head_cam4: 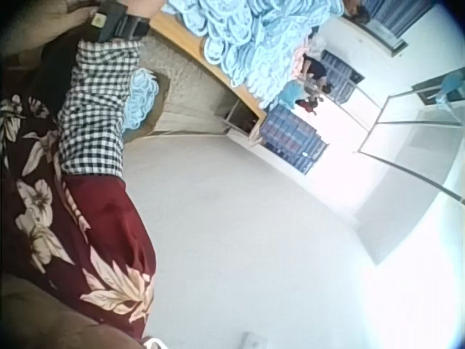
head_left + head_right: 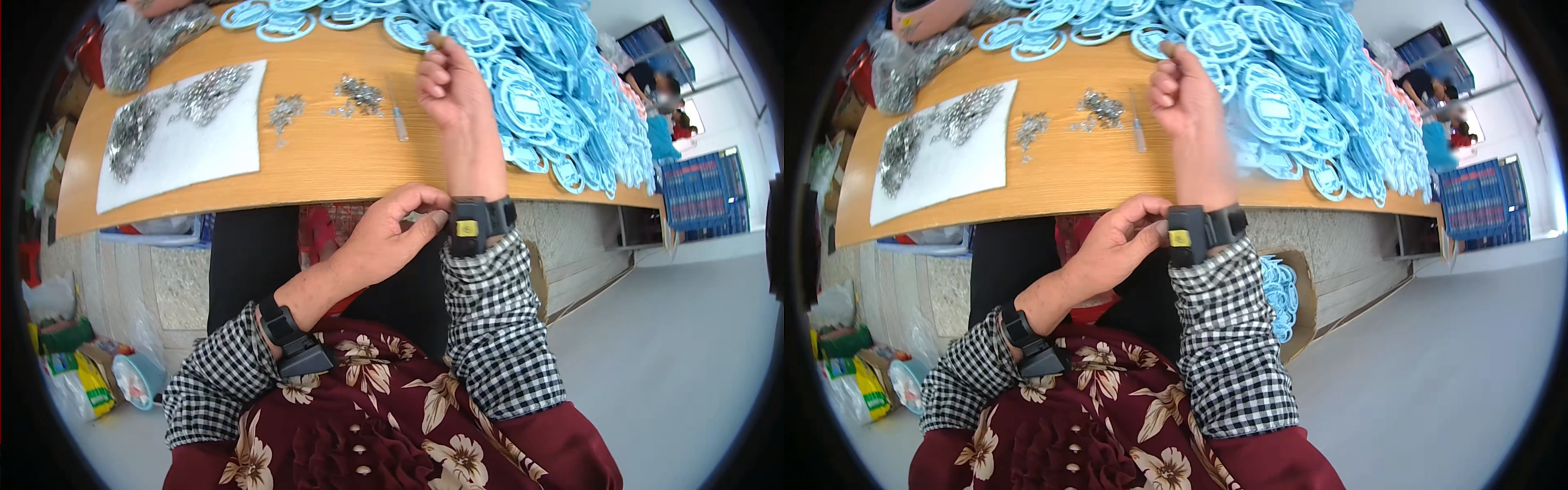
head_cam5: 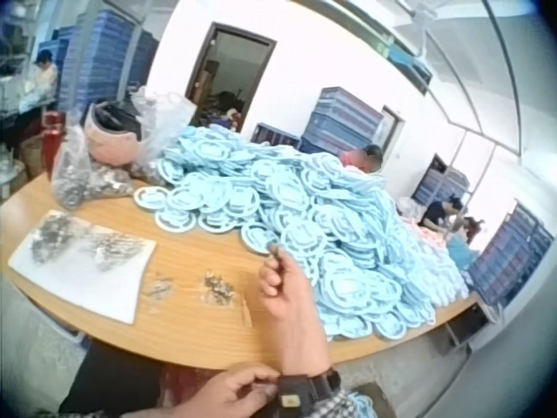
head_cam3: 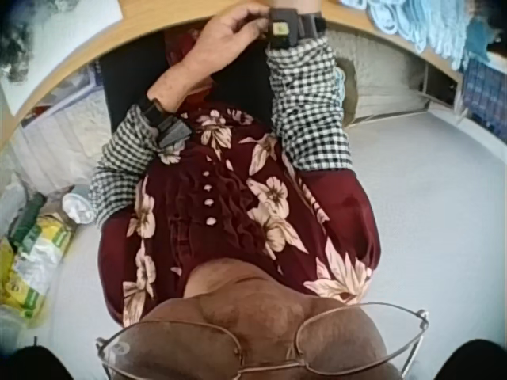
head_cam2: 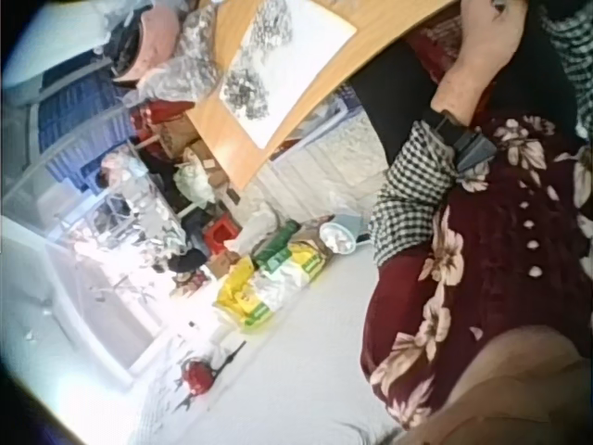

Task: Assembling silver metal pieces into blue plastic ring components.

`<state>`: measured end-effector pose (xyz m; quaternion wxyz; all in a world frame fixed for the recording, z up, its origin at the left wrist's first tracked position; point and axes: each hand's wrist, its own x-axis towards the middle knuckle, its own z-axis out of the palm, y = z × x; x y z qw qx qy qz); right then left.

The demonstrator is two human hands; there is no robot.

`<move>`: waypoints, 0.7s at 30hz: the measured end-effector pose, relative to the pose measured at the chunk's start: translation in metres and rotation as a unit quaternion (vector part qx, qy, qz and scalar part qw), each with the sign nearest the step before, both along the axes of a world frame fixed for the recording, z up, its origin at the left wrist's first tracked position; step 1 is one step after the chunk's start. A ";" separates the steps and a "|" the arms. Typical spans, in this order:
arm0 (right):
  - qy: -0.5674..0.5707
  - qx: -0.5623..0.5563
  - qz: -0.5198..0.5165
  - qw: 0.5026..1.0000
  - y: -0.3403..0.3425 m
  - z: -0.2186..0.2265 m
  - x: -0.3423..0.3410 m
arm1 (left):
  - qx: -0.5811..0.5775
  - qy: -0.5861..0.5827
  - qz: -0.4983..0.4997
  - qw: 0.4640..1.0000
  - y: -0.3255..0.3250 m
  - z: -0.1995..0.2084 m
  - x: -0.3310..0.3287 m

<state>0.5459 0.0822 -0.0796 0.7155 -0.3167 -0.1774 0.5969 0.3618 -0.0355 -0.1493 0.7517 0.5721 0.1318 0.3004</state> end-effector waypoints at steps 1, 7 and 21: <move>-0.004 -0.007 0.013 1.000 0.000 0.001 0.000 | -0.007 -0.004 0.013 1.000 0.003 0.000 -0.003; 0.231 0.067 0.127 0.962 -0.007 0.013 -0.008 | 0.018 -0.056 -0.008 0.998 0.007 0.016 -0.020; 0.251 0.011 0.092 0.964 -0.003 0.004 -0.034 | 0.072 -0.029 -0.045 0.996 0.017 0.011 -0.046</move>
